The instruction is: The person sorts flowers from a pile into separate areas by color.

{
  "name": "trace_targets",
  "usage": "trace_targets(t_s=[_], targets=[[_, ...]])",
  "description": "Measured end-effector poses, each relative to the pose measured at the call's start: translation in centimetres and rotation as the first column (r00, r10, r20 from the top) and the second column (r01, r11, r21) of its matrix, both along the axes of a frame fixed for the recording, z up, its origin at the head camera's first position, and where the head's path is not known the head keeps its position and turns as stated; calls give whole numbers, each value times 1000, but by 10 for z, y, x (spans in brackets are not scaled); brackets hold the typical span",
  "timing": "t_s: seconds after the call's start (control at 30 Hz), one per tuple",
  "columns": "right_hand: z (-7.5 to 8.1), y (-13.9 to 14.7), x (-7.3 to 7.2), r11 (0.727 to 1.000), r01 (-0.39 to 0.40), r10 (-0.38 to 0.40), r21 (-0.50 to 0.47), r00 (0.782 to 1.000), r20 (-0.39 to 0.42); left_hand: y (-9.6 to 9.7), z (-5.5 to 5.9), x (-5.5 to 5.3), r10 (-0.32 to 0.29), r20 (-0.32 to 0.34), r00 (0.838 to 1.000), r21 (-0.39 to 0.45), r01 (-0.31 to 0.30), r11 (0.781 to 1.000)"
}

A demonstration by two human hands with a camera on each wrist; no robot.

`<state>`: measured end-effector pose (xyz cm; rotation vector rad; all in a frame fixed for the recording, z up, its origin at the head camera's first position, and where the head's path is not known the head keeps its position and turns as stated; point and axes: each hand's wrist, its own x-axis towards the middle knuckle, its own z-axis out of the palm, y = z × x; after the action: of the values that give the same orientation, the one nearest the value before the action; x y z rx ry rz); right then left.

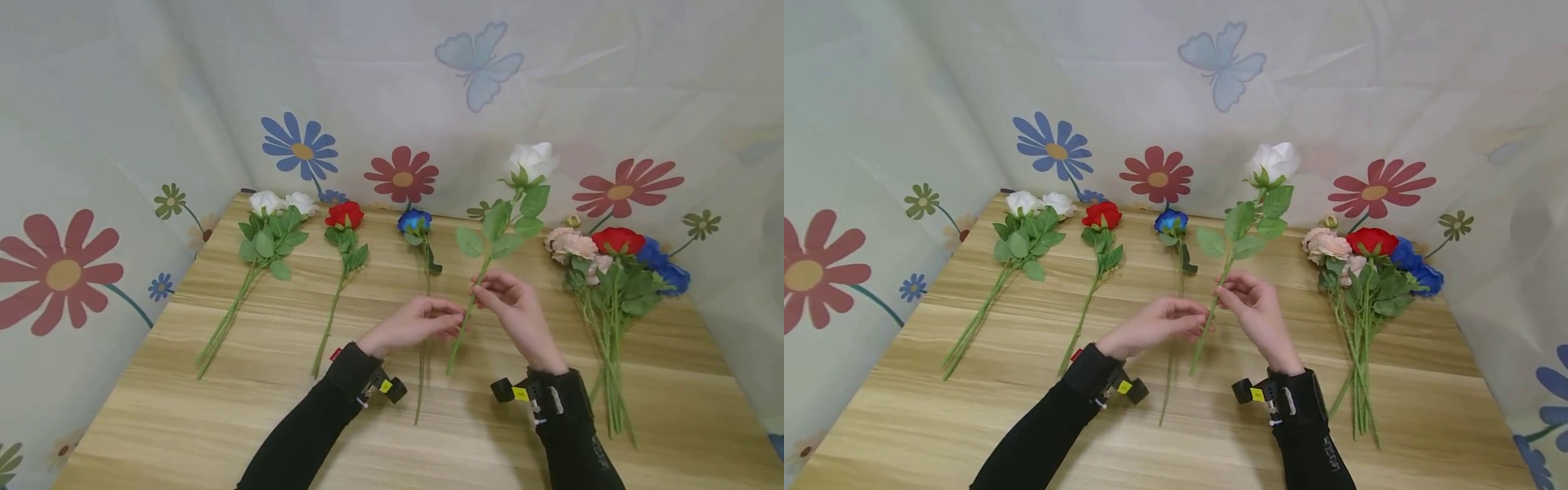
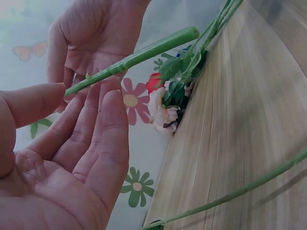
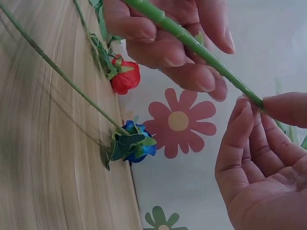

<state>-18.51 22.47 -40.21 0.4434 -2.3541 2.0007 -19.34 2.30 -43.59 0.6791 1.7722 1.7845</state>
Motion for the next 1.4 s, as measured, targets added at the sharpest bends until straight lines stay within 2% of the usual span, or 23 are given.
trace_targets(t_s=[0.2, 0.43, 0.7, 1.0, 1.23, 1.3, 1.4], targets=[[-5, -2, 0, 999, -42, 43, 21, 999, -5, 0, 0, 0, 11, 41, 999, -5, -11, 1000], [-5, -2, 0, 993, -84, 82, 81, 996, 39, -1, 3, 0, -5, 57, 998, 2, 5, 1000], [-2, 4, 0, 990, -80, 73, 119, 995, 67, -2, 6, 2, 17, 59, 998, -5, -16, 1000], [-4, 3, -1, 994, -37, 33, 101, 999, 39, -15, 19, 8, 146, -20, 989, -68, -148, 987], [-3, -4, -1, 972, 19, 0, 236, 997, -81, -41, 24, 13, 220, -143, 965, -158, -242, 957], [4, -10, 4, 963, 28, -1, 270, 995, -98, -52, 24, 15, 225, -183, 957, -183, -259, 948], [4, -19, 5, 960, 19, 12, 281, 994, -108, -67, 25, 20, 225, -223, 948, -224, -274, 935]])
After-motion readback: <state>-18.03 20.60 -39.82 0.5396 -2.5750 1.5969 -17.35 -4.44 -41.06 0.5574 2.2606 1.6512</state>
